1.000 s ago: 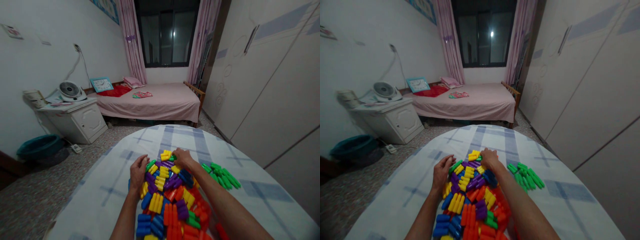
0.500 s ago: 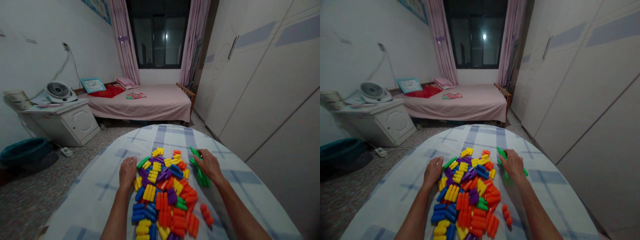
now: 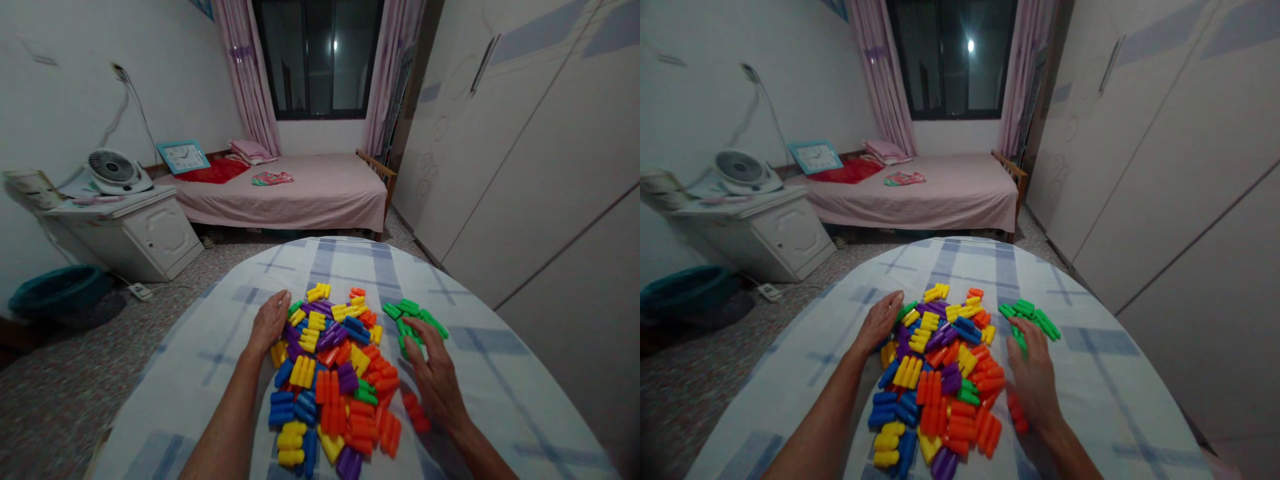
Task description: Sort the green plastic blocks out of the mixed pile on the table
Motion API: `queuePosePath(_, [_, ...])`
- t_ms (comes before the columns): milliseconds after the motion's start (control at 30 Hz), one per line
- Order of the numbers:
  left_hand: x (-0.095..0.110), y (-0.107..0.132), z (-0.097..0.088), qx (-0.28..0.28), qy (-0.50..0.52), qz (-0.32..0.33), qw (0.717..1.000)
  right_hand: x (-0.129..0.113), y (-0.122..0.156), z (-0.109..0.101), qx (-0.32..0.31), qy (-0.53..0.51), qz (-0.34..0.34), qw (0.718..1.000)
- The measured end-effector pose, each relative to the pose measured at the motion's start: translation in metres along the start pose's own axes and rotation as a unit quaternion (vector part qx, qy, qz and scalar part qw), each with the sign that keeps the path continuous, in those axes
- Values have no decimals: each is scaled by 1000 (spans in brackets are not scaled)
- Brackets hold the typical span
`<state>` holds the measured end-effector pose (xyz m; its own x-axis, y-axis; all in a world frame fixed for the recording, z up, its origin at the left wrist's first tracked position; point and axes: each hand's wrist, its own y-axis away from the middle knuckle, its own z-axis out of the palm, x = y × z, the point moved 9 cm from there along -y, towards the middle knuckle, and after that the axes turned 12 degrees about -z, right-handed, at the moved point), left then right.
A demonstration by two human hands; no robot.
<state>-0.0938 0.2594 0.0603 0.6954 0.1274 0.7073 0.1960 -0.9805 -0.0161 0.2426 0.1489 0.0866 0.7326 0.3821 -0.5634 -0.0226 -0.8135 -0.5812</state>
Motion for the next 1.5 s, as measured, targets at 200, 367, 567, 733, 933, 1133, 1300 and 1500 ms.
queuePosePath(200, [-29, 9, -8, 27, 23, -27, 999, 5, 63, 33, -69, -119, 121, 983])
queuePosePath(367, [-21, 20, 6, -5, 159, -24, 987, 2, 46, 66, -36, -167, 145, 975])
queuePosePath(567, [-28, 22, -1, 6, 239, -44, 970, 6, 13, 70, -9, -164, 129, 978])
queuePosePath(733, [-48, 29, -2, 12, 309, -79, 948, -3, -18, 65, -70, -79, 3, 994])
queuePosePath(933, [-30, 29, 9, -61, 290, -27, 955, -58, -35, 96, -195, -45, -161, 966])
queuePosePath(1133, [-34, 29, 5, -53, 312, -49, 947, -50, -38, 102, -180, 30, -125, 975])
queuePosePath(1300, [-33, 28, 4, -43, 311, -45, 948, -43, -35, 108, -221, 87, -131, 962])
queuePosePath(1500, [-35, 24, 4, -41, 286, -45, 956, -44, -32, 116, -254, 96, -134, 953])
